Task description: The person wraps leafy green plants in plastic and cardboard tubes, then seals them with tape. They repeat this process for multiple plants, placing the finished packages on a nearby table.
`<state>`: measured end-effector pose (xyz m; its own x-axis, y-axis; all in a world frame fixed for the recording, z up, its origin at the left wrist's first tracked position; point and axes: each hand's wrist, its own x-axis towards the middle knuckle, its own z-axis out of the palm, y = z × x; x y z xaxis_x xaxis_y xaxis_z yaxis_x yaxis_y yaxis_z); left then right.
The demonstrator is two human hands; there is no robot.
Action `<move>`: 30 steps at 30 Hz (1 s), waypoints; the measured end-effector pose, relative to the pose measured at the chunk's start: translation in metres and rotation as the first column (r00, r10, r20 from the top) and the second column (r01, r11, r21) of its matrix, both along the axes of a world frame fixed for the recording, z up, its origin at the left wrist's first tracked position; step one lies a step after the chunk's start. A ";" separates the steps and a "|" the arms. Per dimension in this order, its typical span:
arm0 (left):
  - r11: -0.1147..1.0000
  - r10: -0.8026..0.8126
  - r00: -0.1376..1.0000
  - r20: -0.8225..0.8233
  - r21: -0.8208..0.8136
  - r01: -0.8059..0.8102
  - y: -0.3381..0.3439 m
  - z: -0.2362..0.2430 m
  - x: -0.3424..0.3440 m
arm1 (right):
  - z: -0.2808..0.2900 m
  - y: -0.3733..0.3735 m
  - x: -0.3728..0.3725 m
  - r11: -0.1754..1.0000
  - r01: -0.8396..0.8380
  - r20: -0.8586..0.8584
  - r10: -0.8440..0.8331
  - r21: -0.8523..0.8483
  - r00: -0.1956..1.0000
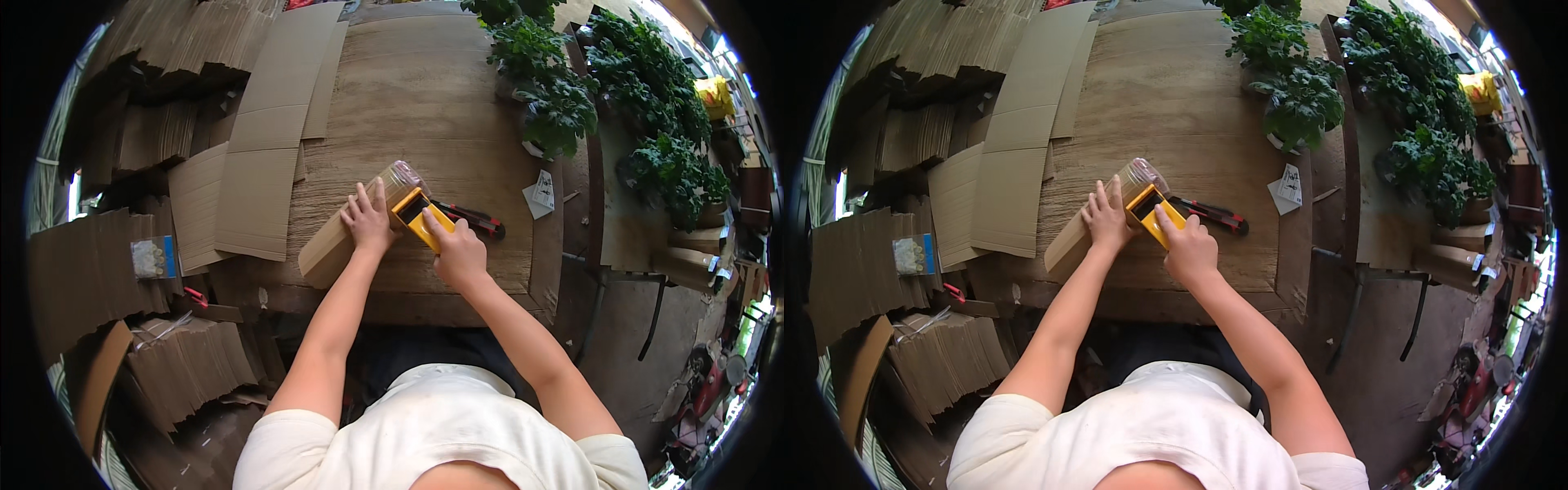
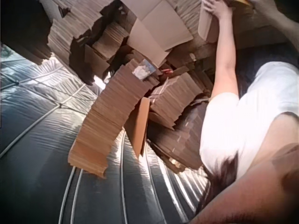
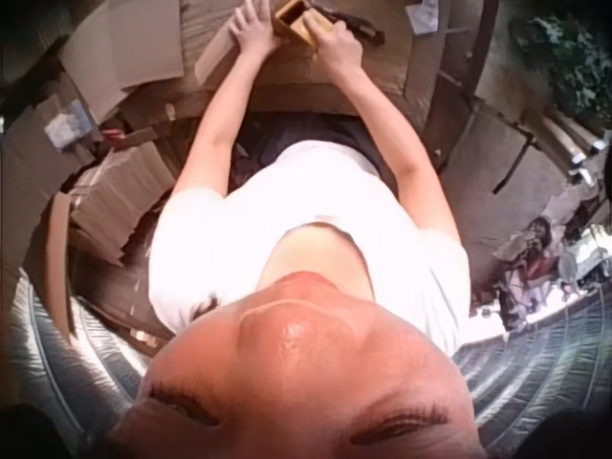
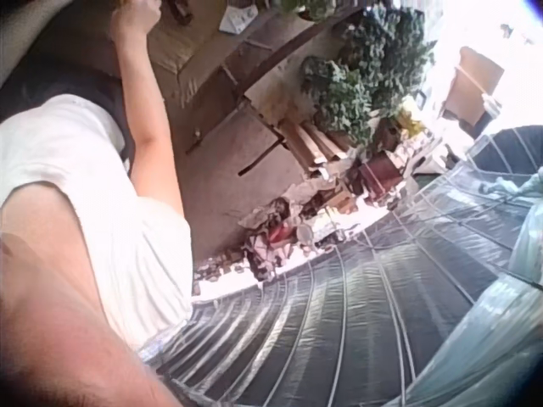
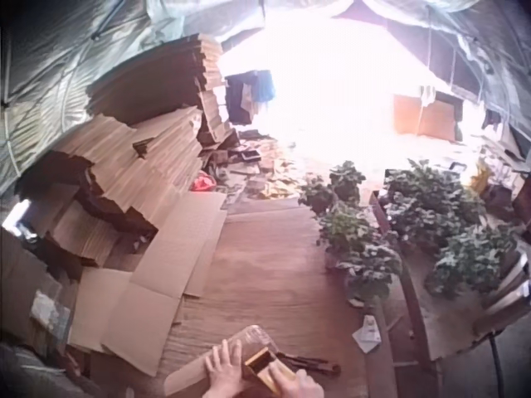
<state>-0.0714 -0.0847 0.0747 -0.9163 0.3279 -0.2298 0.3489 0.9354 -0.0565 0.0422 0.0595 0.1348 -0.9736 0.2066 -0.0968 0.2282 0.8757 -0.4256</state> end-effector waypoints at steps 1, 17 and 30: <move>0.998 0.067 0.996 -0.055 0.002 -0.067 0.002 -0.007 -0.009 | -0.004 -0.002 -0.003 1.000 -0.006 -0.015 0.006 -0.003 1.000; 0.998 0.015 0.927 0.374 0.049 -0.036 -0.005 0.026 -0.078 | -0.025 0.016 0.067 0.996 -0.068 0.198 0.057 0.050 0.979; 0.879 -0.157 0.563 0.811 0.375 -0.295 -0.039 -0.012 -0.184 | -0.046 -0.017 -0.070 0.989 -0.116 0.363 0.074 0.095 0.929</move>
<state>-0.2558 -0.1240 0.0630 -0.4350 0.5359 -0.7236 -0.0355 0.7928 0.6085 -0.0278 0.0427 0.0888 -0.8941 0.1447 -0.4239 0.2599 0.9383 -0.2280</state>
